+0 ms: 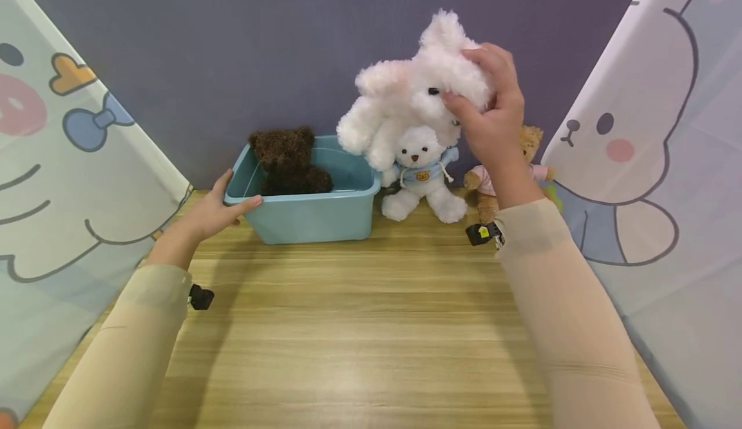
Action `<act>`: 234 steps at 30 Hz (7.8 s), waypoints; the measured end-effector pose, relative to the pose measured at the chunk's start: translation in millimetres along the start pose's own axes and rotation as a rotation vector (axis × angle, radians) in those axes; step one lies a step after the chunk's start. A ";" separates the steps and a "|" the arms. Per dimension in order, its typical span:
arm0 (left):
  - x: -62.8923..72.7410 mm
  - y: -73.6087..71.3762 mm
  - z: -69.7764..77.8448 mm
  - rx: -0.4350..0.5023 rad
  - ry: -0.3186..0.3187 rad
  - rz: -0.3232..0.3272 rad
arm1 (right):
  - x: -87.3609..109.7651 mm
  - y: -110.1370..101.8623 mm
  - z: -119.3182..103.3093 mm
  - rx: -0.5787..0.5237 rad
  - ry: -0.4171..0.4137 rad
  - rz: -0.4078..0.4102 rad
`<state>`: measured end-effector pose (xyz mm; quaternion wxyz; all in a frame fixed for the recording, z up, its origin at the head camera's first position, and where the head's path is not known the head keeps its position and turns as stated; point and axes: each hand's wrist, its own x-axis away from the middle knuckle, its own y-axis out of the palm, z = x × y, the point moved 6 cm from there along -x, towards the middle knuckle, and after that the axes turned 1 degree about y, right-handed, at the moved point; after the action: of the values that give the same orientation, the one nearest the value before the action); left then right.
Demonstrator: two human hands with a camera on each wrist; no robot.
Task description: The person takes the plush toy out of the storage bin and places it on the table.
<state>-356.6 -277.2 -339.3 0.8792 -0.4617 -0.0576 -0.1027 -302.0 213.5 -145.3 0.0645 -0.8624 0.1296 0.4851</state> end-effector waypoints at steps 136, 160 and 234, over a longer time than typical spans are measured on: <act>-2.4 3.8 -1.7 0.054 0.003 0.037 | 32.2 48.3 113.0 0.713 0.435 -1.267; -3.4 1.8 3.4 0.016 -0.004 0.030 | 14.0 130.6 95.6 0.571 0.498 -1.261; 7.8 -11.5 3.2 0.008 0.004 0.017 | 78.3 322.6 90.5 0.569 0.455 -1.510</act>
<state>-351.7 -282.0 -326.7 0.8819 -0.4585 -0.0523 -0.0962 -429.7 -86.7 -254.6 0.5593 -0.7451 -0.3556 0.0744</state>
